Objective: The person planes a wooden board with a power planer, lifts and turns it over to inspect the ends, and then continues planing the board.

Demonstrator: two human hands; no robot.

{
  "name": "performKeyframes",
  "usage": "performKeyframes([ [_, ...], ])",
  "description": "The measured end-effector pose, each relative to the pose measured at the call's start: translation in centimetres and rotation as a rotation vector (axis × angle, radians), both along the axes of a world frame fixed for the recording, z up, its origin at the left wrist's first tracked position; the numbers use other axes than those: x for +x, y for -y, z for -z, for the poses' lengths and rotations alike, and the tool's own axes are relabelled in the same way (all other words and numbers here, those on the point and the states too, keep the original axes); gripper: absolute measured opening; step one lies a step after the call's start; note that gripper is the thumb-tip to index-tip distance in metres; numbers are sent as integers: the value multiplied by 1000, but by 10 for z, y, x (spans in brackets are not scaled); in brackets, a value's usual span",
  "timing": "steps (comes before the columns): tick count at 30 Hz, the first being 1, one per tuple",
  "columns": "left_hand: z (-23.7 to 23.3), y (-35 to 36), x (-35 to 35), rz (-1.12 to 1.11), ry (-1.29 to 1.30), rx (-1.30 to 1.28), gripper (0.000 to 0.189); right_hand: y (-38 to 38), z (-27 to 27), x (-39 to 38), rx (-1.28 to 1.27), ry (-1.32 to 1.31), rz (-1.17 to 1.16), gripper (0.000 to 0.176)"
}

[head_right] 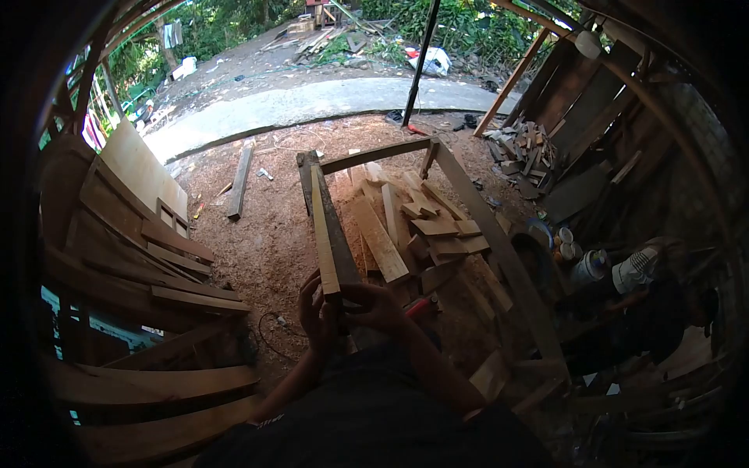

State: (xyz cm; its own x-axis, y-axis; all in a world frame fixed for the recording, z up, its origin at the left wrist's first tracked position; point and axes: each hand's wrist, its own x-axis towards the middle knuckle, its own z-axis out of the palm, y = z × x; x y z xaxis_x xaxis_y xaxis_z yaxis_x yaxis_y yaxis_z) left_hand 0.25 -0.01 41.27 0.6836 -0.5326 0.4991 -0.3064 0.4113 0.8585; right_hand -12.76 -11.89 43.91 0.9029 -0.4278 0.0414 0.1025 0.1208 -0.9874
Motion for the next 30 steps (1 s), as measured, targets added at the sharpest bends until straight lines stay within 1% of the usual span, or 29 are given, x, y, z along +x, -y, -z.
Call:
performKeyframes([
  [2,-3,-4,3,2,-3,14,64,5,11,5,-74,49,-22,74],
  [3,-7,-4,5,4,-1,25,63,4,6,6,-77,48,-24,74],
  [5,-8,-4,8,14,-10,15,61,-1,-3,5,27,68,-5,55],
  [6,-8,-4,9,25,-17,6,59,-1,1,6,27,67,-4,55],
  [8,-7,-4,10,29,-14,0,58,-2,14,9,494,48,114,44],
  [9,-6,-4,10,31,-10,-6,56,-8,8,12,492,46,114,44],
  [11,-2,-5,8,26,-15,1,55,-22,-4,15,262,-69,272,43],
  [12,-1,-6,7,21,-18,8,55,-26,-9,17,261,-71,271,43],
  [14,1,-6,5,16,-16,5,54,-31,-17,21,139,-188,364,39],
  [15,1,-7,4,11,-12,4,54,-31,-13,21,138,-189,361,39],
  [17,1,-9,3,12,-17,-2,55,-30,-2,21,130,-171,328,45],
  [18,2,-9,2,18,-21,-7,55,-33,-4,22,130,-174,323,45],
  [20,4,-9,-1,9,-27,-12,55,-41,-8,25,229,-202,317,53],
  [21,6,-9,-2,4,-30,-21,55,-42,-7,24,230,-204,314,53],
  [23,9,-10,-3,-9,-23,-34,56,-41,-6,25,198,-266,233,70],
  [24,10,-10,-4,-15,-19,-45,56,-44,-9,26,199,-266,234,70],
  [26,12,-13,-8,-16,-24,-43,56,-51,-15,27,339,-229,298,63],
  [27,14,-12,-9,-21,-27,-44,56,-50,-13,25,339,-228,302,63],
  [29,19,-13,-12,-30,-15,-27,56,-46,-9,22,330,-259,263,73],
  [30,22,-14,-13,-44,-4,-11,56,-45,-8,20,330,-257,268,73],
])
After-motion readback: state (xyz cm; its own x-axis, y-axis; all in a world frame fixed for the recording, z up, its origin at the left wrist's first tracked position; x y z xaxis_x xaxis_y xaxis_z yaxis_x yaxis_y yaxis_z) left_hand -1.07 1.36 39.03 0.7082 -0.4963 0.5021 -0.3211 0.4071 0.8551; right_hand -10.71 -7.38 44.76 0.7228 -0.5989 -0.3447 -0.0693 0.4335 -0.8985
